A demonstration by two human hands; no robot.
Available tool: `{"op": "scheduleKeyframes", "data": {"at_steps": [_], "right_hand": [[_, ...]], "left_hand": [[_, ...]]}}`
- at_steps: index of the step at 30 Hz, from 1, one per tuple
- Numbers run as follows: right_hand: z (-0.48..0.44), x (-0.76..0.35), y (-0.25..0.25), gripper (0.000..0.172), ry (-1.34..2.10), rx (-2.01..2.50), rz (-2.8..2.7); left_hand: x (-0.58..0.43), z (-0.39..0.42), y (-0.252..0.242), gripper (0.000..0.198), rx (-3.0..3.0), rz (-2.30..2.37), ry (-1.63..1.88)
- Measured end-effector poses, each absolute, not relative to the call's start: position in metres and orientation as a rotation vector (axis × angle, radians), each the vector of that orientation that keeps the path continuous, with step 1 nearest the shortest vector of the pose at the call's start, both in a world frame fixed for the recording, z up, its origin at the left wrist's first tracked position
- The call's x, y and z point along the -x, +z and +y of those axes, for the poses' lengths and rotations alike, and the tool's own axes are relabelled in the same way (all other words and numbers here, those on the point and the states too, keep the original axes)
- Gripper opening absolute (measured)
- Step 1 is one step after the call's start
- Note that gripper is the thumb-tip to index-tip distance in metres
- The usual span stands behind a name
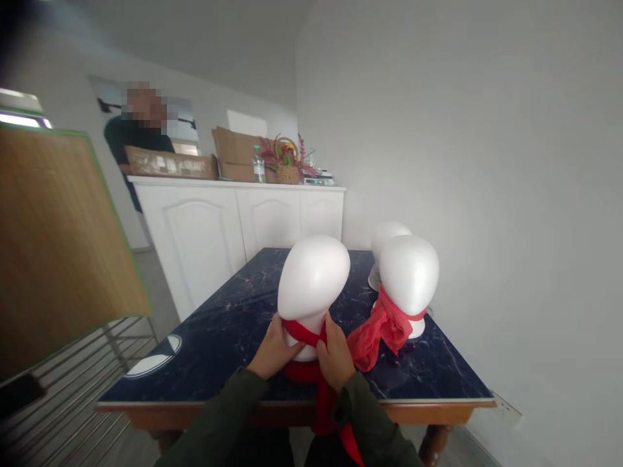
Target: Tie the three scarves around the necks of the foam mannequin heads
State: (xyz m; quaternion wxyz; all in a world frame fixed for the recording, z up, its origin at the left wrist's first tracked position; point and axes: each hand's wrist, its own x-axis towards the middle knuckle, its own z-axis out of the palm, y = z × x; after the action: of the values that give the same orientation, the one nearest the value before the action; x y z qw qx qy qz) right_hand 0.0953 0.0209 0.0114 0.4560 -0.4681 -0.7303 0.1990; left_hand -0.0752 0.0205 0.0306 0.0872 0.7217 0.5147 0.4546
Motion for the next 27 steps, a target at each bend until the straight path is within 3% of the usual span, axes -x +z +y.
{"op": "scheduleKeyframes", "data": {"at_steps": [11,14,18,24,27], "right_hand": [[-0.002,-0.111,0.004,0.069,0.568,1.253,-1.803],[-0.013,-0.116,0.004,0.077,0.660,1.320,-1.786],[-0.018,-0.106,0.005,0.076,0.881,1.322,-1.541],[-0.025,-0.074,0.016,0.041,1.578,0.867,-0.884],[-0.024,-0.071,0.022,0.038,1.772,0.766,-0.826]], "left_hand": [[0.082,0.025,-0.001,0.062,-2.186,1.459,1.426],[0.080,0.014,-0.003,0.062,-2.163,1.507,1.418],[0.069,0.004,0.002,0.062,-2.165,1.636,1.395],[0.060,-0.003,0.000,0.049,-2.087,1.675,1.486],[0.064,-0.012,0.003,0.038,-1.997,1.598,1.502]]}}
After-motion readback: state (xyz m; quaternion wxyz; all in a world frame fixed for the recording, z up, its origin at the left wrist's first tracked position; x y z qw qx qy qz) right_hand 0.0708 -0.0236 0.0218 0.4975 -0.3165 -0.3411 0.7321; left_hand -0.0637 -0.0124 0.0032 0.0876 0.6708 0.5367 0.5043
